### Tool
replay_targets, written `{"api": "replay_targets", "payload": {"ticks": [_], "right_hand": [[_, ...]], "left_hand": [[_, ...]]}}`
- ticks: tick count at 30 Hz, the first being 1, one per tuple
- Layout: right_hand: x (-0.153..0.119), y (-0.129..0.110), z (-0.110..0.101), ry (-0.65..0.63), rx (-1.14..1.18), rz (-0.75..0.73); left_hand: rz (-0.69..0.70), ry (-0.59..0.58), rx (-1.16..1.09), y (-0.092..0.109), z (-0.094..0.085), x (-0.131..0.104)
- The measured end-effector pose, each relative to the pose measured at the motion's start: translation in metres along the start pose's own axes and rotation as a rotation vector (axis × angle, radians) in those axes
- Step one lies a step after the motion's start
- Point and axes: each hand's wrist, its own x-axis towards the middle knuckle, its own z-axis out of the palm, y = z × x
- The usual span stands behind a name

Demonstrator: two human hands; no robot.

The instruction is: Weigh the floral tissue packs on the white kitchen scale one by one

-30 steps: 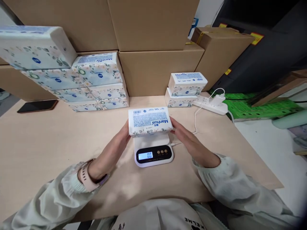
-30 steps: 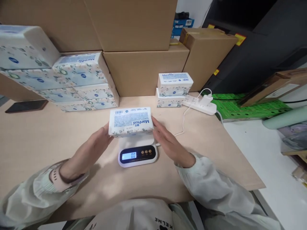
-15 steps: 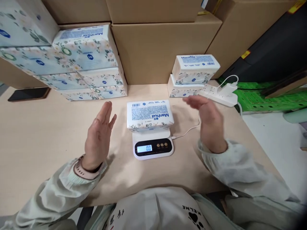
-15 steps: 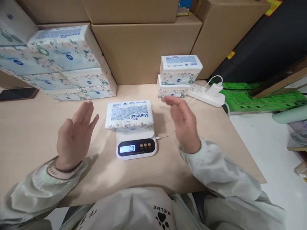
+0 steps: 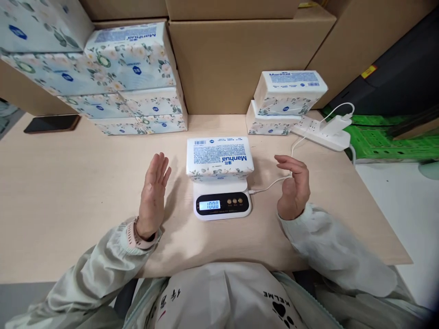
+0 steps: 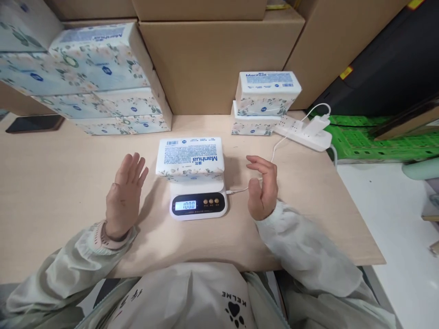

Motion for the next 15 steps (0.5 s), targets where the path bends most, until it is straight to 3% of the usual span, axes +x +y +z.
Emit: {"api": "replay_targets", "payload": {"ticks": [7,15], "right_hand": [[-0.0026,0.0006,0.0,0.056,-0.006,-0.014],[-0.0034,0.0,0.0011,0.038,-0.03,-0.021]], "left_hand": [[0.03,0.033,-0.028,0.0017,-0.0001,0.0002],[0.04,-0.033,-0.008,0.0018,0.0026,-0.0041]]}}
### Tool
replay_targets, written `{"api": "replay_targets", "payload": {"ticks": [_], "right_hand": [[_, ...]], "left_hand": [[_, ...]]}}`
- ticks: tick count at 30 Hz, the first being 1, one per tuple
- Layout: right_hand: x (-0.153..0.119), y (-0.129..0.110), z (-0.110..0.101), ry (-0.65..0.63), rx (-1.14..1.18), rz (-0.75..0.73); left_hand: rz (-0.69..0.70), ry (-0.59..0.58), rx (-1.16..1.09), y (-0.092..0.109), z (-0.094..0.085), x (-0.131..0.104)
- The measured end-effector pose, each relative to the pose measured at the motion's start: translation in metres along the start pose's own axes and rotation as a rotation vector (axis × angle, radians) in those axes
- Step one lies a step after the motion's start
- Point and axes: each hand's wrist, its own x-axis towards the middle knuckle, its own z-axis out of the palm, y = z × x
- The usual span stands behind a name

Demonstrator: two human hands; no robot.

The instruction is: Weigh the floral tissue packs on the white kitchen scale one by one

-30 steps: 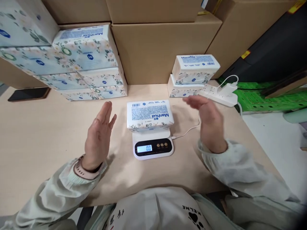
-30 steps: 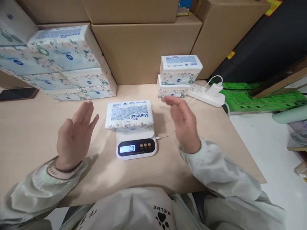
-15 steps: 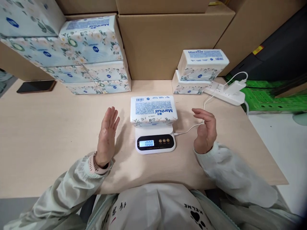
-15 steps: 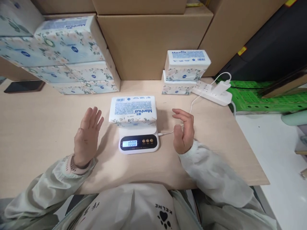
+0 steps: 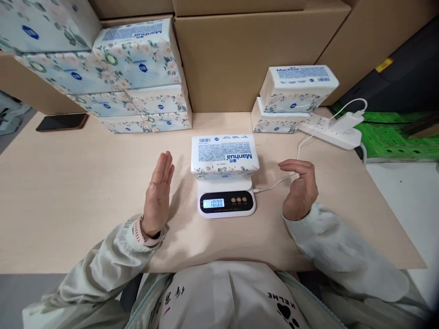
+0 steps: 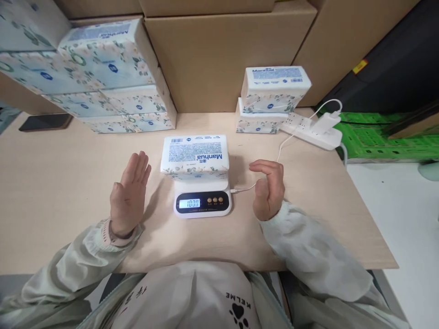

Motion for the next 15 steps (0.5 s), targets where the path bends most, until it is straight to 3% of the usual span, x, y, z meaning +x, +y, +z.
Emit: {"api": "replay_targets", "payload": {"ticks": [10,15], "right_hand": [[-0.0009,0.0003,-0.002,0.005,-0.048,0.009],[0.0012,-0.0012,-0.002,-0.112,-0.022,-0.047]], "left_hand": [[-0.019,0.001,0.037,0.0033,0.0019,0.0006],[-0.041,-0.083,0.038,0.0036,0.0025,-0.0006]]}}
